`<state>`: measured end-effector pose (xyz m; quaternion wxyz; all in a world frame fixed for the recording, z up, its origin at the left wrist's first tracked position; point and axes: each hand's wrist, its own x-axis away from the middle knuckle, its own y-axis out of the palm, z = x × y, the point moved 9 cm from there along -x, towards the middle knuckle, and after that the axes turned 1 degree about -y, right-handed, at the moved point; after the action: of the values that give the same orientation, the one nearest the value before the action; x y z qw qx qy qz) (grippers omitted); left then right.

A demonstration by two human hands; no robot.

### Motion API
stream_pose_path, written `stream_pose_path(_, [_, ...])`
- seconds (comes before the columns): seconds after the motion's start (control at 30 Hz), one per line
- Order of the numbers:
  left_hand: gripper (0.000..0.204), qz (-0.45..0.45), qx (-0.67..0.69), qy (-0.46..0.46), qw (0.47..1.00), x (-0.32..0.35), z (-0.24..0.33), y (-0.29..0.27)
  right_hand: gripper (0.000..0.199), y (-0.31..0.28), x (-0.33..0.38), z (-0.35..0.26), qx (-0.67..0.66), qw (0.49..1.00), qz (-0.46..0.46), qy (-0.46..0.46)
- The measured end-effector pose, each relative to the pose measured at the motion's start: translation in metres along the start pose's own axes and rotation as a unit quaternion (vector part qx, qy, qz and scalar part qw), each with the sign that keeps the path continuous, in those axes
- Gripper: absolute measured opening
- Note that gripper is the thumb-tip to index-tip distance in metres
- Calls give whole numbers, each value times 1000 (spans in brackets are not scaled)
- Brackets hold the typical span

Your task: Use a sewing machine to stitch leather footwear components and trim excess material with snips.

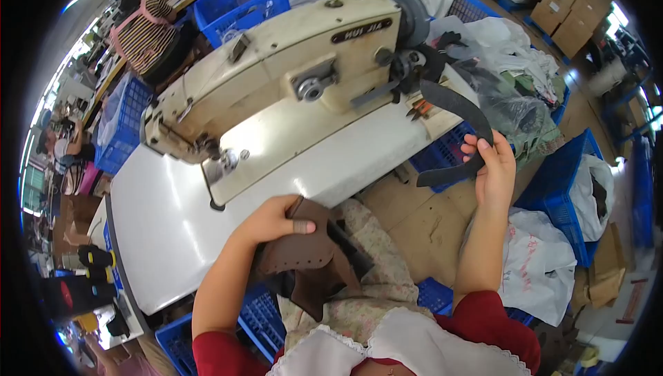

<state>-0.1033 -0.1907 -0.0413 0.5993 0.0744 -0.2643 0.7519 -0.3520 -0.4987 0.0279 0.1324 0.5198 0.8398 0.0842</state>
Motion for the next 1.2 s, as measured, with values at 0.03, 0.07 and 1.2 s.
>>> stream_pose_path(0.03, [53,3,-13,13,1000,3,4,-2,30,9,12,0,-3,1000,-24,-5])
stream_pose_path(0.07, [55,21,-22,19,999,10,4,-8,30,16,23,2,-4,999,-32,6])
stream_pose_path(1.2, [53,175,-88,-23,980,87,-18,-86,34,157,129,83,-48,934,-265,237])
